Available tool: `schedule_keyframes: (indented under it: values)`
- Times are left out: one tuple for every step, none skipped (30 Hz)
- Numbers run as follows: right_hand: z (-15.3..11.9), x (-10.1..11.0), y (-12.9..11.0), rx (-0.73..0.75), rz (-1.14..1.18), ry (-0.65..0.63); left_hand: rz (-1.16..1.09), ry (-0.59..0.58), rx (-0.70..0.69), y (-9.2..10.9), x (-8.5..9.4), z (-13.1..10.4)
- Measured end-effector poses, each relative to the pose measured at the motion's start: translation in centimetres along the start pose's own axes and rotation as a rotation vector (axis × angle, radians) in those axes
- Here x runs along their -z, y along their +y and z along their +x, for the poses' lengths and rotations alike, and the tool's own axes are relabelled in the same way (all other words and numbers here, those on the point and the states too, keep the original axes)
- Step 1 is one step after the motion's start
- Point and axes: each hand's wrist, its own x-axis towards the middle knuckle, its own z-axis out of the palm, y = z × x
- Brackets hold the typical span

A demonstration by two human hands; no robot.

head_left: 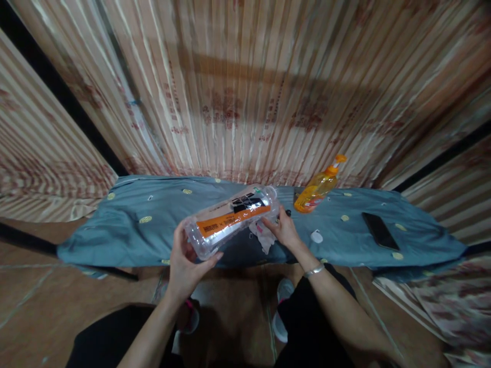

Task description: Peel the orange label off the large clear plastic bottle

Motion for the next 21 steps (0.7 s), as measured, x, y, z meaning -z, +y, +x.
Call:
schedule_keyframes:
  values:
    - [-0.02, 0.0, -0.04, -0.003, 0.001, -0.001, 0.002, -0.003, 0.006, 0.08, 0.0, -0.02]
    - [-0.04, 0.01, -0.09, -0.005, 0.001, -0.002, 0.004, -0.005, 0.008, 0.16, 0.01, -0.02]
    - [-0.06, 0.01, -0.13, -0.006, 0.001, -0.003, 0.007, -0.004, 0.008, 0.24, 0.01, -0.02]
    - [-0.08, 0.02, -0.17, -0.006, 0.003, -0.005, 0.01, 0.0, 0.006, 0.31, 0.02, -0.02]
    - [-0.09, 0.02, -0.2, -0.008, 0.005, -0.006, 0.013, 0.006, 0.004, 0.36, 0.01, -0.02]
    - [-0.09, 0.02, -0.23, -0.012, 0.007, -0.006, 0.014, 0.012, 0.002, 0.39, 0.0, -0.02]
    - [-0.08, 0.01, -0.25, -0.017, 0.008, -0.005, 0.013, 0.018, 0.002, 0.39, -0.02, -0.04]
    - [-0.06, -0.01, -0.25, -0.021, 0.007, -0.003, 0.009, 0.022, 0.004, 0.36, -0.03, -0.07]
    - [-0.04, -0.03, -0.25, -0.024, 0.005, -0.003, 0.005, 0.024, 0.007, 0.32, -0.04, -0.1]
    - [-0.02, -0.05, -0.23, -0.024, 0.002, -0.002, 0.002, 0.026, 0.007, 0.26, -0.05, -0.15]
    - [-0.01, -0.07, -0.2, -0.022, -0.002, -0.001, 0.002, 0.029, 0.009, 0.19, -0.03, -0.2]
    - [0.0, -0.09, -0.16, -0.018, -0.004, 0.001, 0.005, 0.03, 0.012, 0.13, -0.01, -0.26]
    - [0.0, -0.11, -0.1, -0.013, -0.006, 0.003, 0.008, 0.029, 0.016, 0.08, 0.02, -0.31]
    - [-0.01, -0.13, -0.04, -0.01, -0.008, 0.005, 0.011, 0.028, 0.022, 0.04, 0.04, -0.36]
    - [-0.03, -0.15, 0.02, -0.006, -0.009, 0.007, 0.013, 0.026, 0.029, 0.01, 0.07, -0.41]
    - [-0.05, -0.16, 0.08, -0.003, -0.01, 0.006, 0.013, 0.024, 0.034, 0.0, 0.09, -0.45]
    - [-0.06, -0.17, 0.13, 0.0, -0.01, 0.004, 0.011, 0.023, 0.036, -0.01, 0.1, -0.49]
    - [-0.07, -0.17, 0.17, 0.003, -0.01, 0.002, 0.009, 0.023, 0.034, -0.03, 0.1, -0.52]
    - [-0.08, -0.17, 0.19, 0.004, -0.011, 0.0, 0.008, 0.024, 0.031, -0.05, 0.1, -0.54]
    - [-0.07, -0.17, 0.2, 0.001, -0.015, 0.0, 0.008, 0.025, 0.028, -0.08, 0.1, -0.57]
    - [-0.06, -0.16, 0.2, -0.005, -0.02, 0.0, 0.01, 0.026, 0.027, -0.12, 0.11, -0.6]
